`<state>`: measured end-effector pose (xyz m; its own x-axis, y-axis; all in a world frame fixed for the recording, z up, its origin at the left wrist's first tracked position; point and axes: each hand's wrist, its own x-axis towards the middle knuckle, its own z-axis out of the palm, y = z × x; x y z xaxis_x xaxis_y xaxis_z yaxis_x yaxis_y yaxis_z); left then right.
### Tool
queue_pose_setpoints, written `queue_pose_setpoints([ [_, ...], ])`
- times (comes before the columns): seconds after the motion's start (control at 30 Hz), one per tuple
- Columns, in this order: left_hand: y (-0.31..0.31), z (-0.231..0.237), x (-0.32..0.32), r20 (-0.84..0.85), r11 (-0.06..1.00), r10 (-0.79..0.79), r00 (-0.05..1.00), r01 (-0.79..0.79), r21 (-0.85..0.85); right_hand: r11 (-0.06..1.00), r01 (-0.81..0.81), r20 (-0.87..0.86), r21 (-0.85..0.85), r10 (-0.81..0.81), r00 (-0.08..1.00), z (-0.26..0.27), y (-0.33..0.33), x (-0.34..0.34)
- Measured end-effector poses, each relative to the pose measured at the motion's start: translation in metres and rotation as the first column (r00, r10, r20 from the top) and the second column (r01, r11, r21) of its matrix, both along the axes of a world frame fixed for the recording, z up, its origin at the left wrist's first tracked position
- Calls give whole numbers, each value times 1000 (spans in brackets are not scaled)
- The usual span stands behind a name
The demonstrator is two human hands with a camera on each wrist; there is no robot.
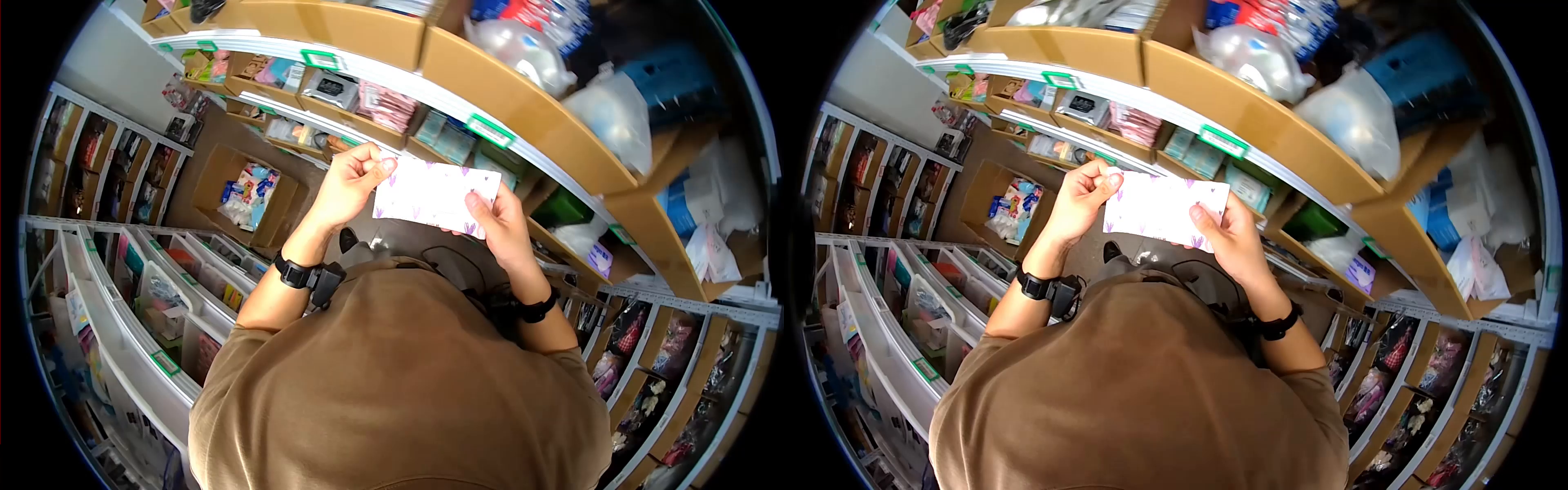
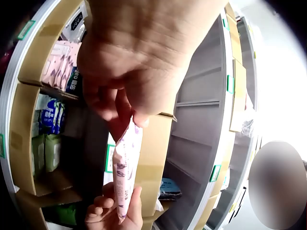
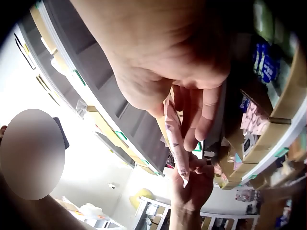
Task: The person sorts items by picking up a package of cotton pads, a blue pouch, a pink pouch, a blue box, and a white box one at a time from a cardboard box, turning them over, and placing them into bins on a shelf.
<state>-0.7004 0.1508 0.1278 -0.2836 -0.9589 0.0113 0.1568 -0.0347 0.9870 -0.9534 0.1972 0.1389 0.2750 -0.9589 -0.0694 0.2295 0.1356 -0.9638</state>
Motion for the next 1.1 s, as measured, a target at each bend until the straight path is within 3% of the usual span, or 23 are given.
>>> queue_pose_setpoints([
  [0.17, -41, -18, 64, -63, 998, 25, 998, -28, -48, 994, 72, -117, -84, -81, 990, 1, -33, 77],
  [0.3, -72, -38, 119, 58, 985, 132, 990, -124, -116, 993, -4, -348, -120, -38, 937, 1, -78, 130],
  [0.37, -84, -47, 147, -36, 985, 151, 988, -154, -76, 995, -32, -447, -92, -13, 895, 13, -97, 163],
  [0.43, -94, -52, 172, -46, 977, 210, 977, -212, -31, 928, -139, -700, -347, -157, 697, 11, -121, 186],
  [0.47, -97, -55, 185, -48, 966, 259, 965, -259, 18, 832, -197, -732, -518, -312, 606, 2, -138, 192],
  [0.5, -101, -58, 200, -5, 967, 253, 967, -253, 38, 782, -274, -789, -560, -402, 464, -8, -156, 194],
  [0.57, -99, -53, 221, 15, 941, 320, 947, -319, 109, 823, -382, -907, -420, -392, 152, -13, -187, 197],
  [0.6, -97, -53, 230, 11, 939, 325, 946, -324, 113, 822, -389, -909, -416, -389, 150, -16, -198, 202],
  [0.67, -94, -56, 247, 0, 927, 352, 936, -348, 138, 825, -221, -780, -521, -355, 515, -22, -218, 212],
  [0.7, -92, -60, 254, -3, 923, 361, 932, -357, 146, 826, -232, -786, -514, -344, 514, -25, -226, 217],
  [0.77, -86, -65, 264, 15, 912, 376, 927, -372, 172, 879, -40, -763, -476, -389, 516, -31, -240, 227],
  [0.8, -82, -65, 266, 28, 895, 402, 915, -399, 197, 771, -79, -702, -632, -526, 481, -40, -248, 227],
  [0.83, -79, -65, 269, 31, 889, 416, 909, -413, 198, 771, -90, -702, -631, -517, 490, -38, -251, 230],
  [0.9, -72, -67, 273, 24, 883, 423, 906, -418, 211, 932, 43, -799, -360, -332, 501, -33, -255, 236],
  [0.93, -69, -67, 274, 40, 877, 437, 899, -436, 204, 969, 5, -818, -247, -212, 535, -60, -277, 223],
  [0.97, -69, -66, 275, 45, 871, 448, 893, -447, 203, 969, -5, -815, -246, -204, 542, -88, -288, 218],
  [1.03, -66, -64, 273, 68, 853, 466, 882, -468, 233, 818, 38, -785, -574, -563, 259, -126, -301, 212],
  [1.07, -65, -59, 270, 65, 842, 485, 872, -486, 235, 912, 80, -859, -403, -407, 311, -108, -290, 215],
  [1.1, -63, -58, 267, 73, 826, 510, 857, -512, 236, 915, 56, -858, -398, -394, 328, -100, -281, 213],
])
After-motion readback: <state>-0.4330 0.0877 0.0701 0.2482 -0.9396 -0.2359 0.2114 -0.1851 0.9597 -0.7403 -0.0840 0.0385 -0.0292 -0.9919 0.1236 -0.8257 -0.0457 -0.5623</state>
